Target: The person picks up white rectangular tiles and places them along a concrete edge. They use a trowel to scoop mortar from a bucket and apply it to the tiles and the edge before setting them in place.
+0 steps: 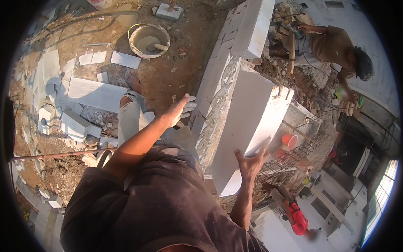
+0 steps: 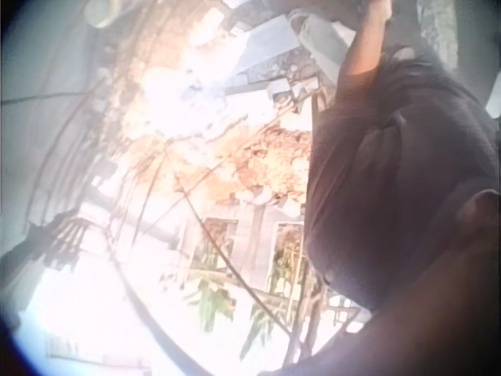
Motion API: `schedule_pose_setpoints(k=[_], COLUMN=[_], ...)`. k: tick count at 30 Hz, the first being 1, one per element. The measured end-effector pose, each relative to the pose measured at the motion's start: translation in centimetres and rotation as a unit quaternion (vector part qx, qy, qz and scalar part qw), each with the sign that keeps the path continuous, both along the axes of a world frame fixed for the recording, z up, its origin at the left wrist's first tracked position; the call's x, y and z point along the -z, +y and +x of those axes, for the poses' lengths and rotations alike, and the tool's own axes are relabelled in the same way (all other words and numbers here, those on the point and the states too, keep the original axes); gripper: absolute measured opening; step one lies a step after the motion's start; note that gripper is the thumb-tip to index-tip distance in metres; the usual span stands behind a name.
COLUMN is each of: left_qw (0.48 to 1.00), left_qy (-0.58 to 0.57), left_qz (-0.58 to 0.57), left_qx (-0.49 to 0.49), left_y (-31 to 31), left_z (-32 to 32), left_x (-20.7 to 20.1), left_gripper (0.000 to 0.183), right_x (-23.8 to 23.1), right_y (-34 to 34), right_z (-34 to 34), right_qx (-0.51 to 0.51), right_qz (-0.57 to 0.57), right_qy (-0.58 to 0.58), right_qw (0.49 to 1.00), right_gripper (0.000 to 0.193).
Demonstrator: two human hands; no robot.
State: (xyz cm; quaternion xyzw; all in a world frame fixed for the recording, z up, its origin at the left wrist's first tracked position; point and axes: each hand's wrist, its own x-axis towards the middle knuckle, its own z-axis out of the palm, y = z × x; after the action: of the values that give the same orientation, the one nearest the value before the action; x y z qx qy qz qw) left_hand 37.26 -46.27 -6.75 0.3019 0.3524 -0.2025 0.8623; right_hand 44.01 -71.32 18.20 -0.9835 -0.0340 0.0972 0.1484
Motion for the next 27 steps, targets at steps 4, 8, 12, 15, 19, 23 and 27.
schedule_pose_setpoints(k=[4, 8, 12, 15, 19, 23, 27], left_qw=[0.99, 0.961, 0.927, 0.913, 0.907, 0.907, 0.901], left_qy=[0.015, 0.048, 0.081, 0.117, 0.178, 0.2, 0.232], left_qz=[0.123, 0.195, 0.231, 0.265, 0.223, 0.227, 0.244], left_qx=[-0.065, -0.193, -0.283, -0.288, -0.31, -0.293, -0.275], left_y=[8.2, 15.1, 17.4, 15.8, 12.7, 10.4, 8.8], left_z=[-7.7, -16.0, -23.1, -27.5, -30.7, -32.8, -34.4], left_x=[-0.1, -1.4, -3.9, -4.7, -5.0, -5.4, -6.2], left_gripper=[0.08, 0.081, 0.079, 0.076, 0.068, 0.059, 0.058], right_x=[5.2, 10.1, 15.5, 17.9, 20.8, 23.1, 24.1], right_y=[-6.1, -7.9, -8.6, -7.6, -5.9, -4.5, -2.1], right_z=[2.2, 4.0, 5.4, 6.1, 6.8, 7.9, 9.3], right_qx=[0.007, 0.01, 0.021, 0.037, 0.058, 0.063, 0.065], right_qz=[-0.062, -0.087, -0.072, -0.112, -0.122, -0.119, -0.113], right_qy=[0.002, 0.059, 0.115, 0.152, 0.188, 0.199, 0.197], right_qw=[0.998, 0.994, 0.991, 0.981, 0.973, 0.971, 0.972], right_gripper=[0.122, 0.122, 0.128, 0.132, 0.128, 0.128, 0.128])
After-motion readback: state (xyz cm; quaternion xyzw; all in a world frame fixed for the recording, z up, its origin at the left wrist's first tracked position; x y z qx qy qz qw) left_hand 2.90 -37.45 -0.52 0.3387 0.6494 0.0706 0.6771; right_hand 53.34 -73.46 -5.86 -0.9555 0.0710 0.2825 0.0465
